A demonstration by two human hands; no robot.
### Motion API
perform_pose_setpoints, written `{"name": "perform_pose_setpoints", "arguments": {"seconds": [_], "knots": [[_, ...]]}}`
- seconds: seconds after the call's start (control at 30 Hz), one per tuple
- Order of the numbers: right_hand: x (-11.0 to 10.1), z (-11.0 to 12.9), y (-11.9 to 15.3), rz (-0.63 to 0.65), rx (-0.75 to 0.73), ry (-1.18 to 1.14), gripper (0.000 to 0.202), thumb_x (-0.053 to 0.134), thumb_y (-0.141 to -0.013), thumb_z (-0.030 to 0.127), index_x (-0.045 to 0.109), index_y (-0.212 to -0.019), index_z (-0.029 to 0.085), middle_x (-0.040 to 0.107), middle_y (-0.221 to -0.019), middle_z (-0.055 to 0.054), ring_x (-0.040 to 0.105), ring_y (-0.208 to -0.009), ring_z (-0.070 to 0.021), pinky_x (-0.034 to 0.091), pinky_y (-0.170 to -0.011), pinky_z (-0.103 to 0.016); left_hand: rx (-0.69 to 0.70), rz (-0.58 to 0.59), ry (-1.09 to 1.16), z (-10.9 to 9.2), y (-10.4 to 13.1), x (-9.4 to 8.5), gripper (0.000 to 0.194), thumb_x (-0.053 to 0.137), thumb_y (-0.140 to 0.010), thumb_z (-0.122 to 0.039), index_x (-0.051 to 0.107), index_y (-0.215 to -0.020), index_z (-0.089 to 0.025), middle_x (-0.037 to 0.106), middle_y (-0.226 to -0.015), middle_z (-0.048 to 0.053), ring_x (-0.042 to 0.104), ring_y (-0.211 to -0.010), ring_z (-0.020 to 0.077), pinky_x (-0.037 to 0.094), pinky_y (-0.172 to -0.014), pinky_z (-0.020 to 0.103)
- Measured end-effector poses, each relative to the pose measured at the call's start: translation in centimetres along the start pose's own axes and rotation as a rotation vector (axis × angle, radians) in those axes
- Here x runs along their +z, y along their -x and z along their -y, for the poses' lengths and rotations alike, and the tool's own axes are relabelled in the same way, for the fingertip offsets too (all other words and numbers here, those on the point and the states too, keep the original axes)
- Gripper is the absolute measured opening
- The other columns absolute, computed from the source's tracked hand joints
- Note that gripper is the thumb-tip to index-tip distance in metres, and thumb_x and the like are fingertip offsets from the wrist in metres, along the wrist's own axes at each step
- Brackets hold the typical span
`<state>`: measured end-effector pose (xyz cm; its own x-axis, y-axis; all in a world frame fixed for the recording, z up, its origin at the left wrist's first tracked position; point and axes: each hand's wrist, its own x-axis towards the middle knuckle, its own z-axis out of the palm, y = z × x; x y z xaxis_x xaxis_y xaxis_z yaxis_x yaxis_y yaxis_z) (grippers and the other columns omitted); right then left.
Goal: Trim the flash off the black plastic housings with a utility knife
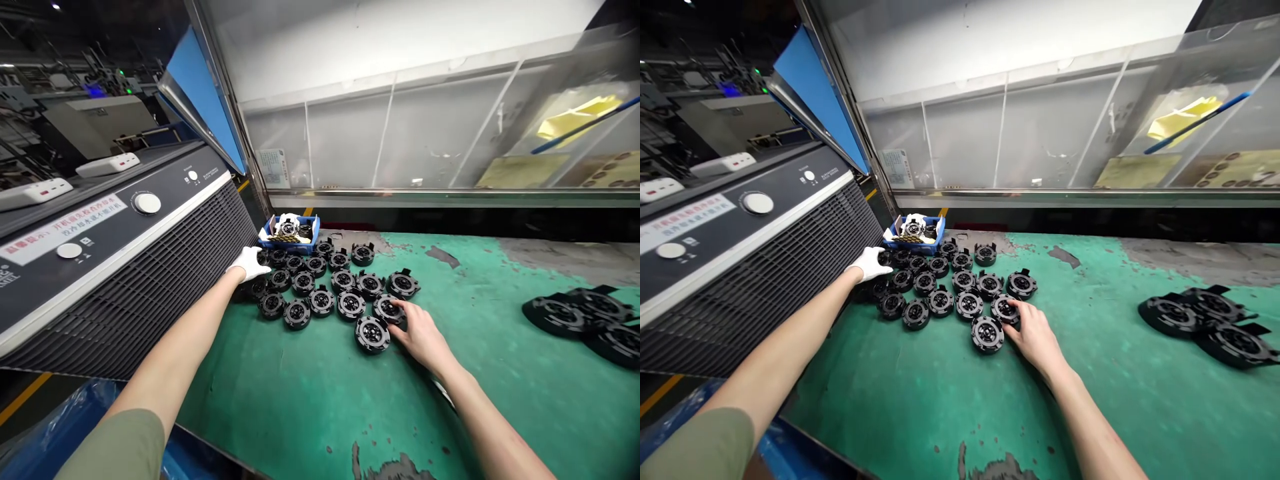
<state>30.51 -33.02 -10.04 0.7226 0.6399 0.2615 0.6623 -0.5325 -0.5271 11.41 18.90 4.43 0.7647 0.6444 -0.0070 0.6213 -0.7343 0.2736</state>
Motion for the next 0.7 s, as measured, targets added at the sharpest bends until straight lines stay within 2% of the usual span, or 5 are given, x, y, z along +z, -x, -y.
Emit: {"name": "perform_pose_setpoints", "arguments": {"seconds": [0.23,0.53,0.63,0.7], "knots": [[0.2,-0.2,0.0,-0.002,0.002,0.005,0.057,0.064,-0.095,0.049,0.062,-0.146,0.023,0.071,-0.143,-0.015,0.066,-0.133,-0.0361,0.055,-0.114,-0.055,0.034,0.057,-0.084,0.0,-0.4,1.5,0.046,0.074,-0.106,-0.043,0.065,-0.144,-0.019,0.068,-0.146,0.013,0.071,-0.126,0.0290,0.064,-0.106,0.052],[-0.1,0.2,-0.1,-0.034,0.013,0.025,0.059,0.064,-0.096,0.055,0.063,-0.144,0.021,0.072,-0.140,-0.017,0.068,-0.130,-0.0367,0.057,-0.111,-0.055,0.054,-0.013,-0.073,-0.1,0.9,2.9,0.047,0.074,-0.106,-0.043,0.065,-0.146,-0.019,0.065,-0.150,0.013,0.069,-0.131,0.0306,0.063,-0.109,0.055],[-0.1,0.9,0.0,-0.074,0.022,0.044,0.062,0.061,-0.099,0.057,0.060,-0.149,0.020,0.069,-0.143,-0.019,0.065,-0.135,-0.0383,0.055,-0.113,-0.057,0.020,0.003,-0.049,-0.4,1.1,2.4,0.047,0.073,-0.107,-0.044,0.064,-0.146,-0.019,0.066,-0.150,0.013,0.069,-0.130,0.0301,0.063,-0.109,0.055],[-0.5,1.3,0.5,-0.097,0.021,0.054,0.064,0.059,-0.101,0.058,0.058,-0.153,0.021,0.067,-0.148,-0.020,0.063,-0.139,-0.0389,0.053,-0.115,-0.059,0.003,0.004,-0.026,-0.8,1.2,1.4,0.053,0.077,-0.103,-0.046,0.064,-0.147,-0.020,0.064,-0.152,0.014,0.067,-0.134,0.0326,0.060,-0.112,0.057]]}}
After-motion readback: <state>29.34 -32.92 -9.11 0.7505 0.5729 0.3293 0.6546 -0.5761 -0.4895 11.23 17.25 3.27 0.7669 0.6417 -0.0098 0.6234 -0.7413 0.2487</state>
